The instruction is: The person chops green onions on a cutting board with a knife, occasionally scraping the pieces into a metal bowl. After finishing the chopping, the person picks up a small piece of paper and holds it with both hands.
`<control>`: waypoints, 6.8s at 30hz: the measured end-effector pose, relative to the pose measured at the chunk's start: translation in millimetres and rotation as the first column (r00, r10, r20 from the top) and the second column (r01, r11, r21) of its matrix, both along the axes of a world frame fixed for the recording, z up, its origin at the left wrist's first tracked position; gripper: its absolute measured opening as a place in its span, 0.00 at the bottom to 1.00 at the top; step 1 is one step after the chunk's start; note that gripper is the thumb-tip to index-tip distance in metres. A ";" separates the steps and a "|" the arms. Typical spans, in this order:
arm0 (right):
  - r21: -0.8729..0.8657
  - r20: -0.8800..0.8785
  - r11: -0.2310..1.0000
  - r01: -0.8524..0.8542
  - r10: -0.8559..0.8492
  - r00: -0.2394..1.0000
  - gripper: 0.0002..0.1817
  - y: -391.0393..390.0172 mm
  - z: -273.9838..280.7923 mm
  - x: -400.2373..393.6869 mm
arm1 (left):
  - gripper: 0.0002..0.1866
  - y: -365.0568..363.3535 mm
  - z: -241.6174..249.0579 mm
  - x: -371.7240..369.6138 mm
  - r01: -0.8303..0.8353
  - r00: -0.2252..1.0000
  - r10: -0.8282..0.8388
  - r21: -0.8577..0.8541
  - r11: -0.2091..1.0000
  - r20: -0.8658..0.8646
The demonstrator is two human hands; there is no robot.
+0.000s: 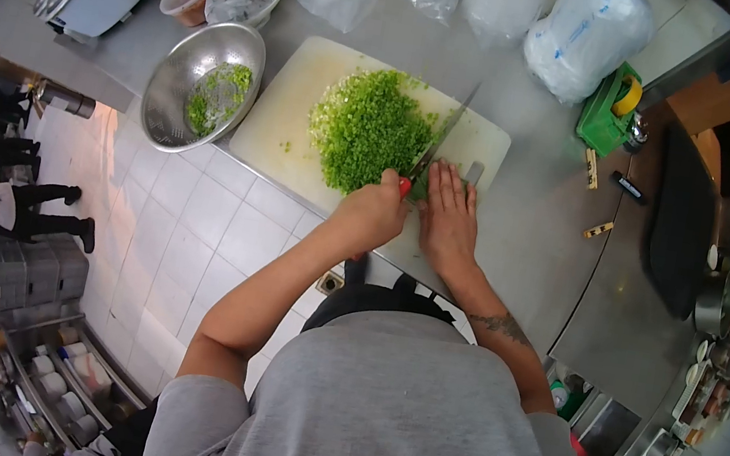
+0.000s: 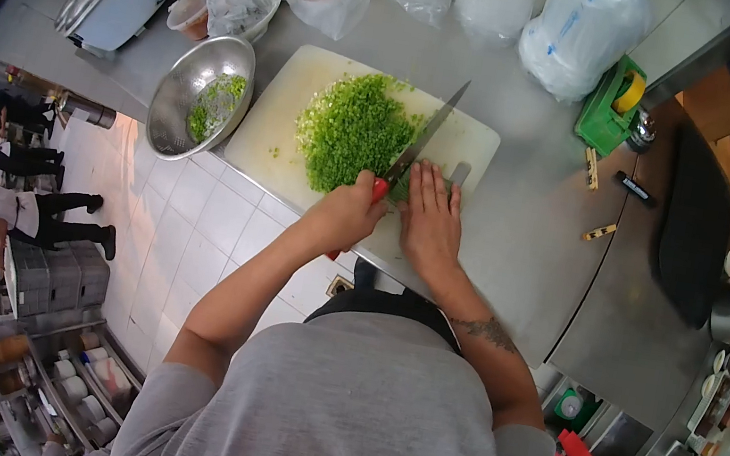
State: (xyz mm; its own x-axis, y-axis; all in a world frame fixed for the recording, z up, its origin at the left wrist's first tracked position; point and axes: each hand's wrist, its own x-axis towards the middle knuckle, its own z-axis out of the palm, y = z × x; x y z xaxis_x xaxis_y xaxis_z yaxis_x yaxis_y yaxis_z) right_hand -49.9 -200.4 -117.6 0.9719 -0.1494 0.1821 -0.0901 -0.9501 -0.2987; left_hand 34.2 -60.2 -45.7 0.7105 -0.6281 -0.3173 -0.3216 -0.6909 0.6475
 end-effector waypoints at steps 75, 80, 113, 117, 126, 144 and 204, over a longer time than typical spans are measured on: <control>0.033 0.093 0.999 0.016 -0.019 0.996 0.34 7.5 -0.8 8.9 | 0.16 32.8 37.1 -33.8 0.001 0.999 0.003 0.115 0.993 -0.039; -0.015 0.104 1.000 0.000 0.001 0.995 0.32 5.0 -1.6 9.0 | 0.16 30.0 0.3 -33.2 0.005 1.000 -0.007 0.075 0.997 0.025; 0.011 0.168 0.999 -0.047 0.044 0.985 0.28 1.6 -3.1 8.3 | 0.16 39.7 14.1 -31.0 0.016 1.000 -0.019 0.152 0.988 0.020; -0.013 0.174 0.998 -0.056 0.057 0.983 0.28 0.9 -4.4 6.8 | 0.16 18.4 -4.7 -22.0 -0.013 0.996 0.004 0.092 0.996 0.093; 0.009 0.164 0.999 -0.047 0.045 0.985 0.31 1.1 -8.5 5.1 | 0.16 38.4 35.1 -24.4 0.016 1.000 -0.020 0.158 0.987 0.023; 0.058 0.136 0.998 -0.025 0.017 0.991 0.32 2.2 -5.1 6.3 | 0.17 32.6 36.8 -29.2 0.016 1.000 -0.020 0.153 0.988 0.022; 0.210 0.336 0.976 -0.062 -0.012 0.942 0.28 3.4 8.3 2.3 | 0.17 16.6 17.3 -8.1 0.003 1.000 -0.004 0.053 0.999 0.009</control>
State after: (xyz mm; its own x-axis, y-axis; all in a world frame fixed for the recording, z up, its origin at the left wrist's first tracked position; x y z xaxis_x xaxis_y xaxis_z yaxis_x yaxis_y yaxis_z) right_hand -47.5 -197.0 -109.3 0.8642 -0.1975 0.4627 0.0733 -0.8604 -0.5042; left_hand 26.1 -43.5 -28.4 0.7114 -0.6128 -0.3440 -0.3296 -0.7232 0.6069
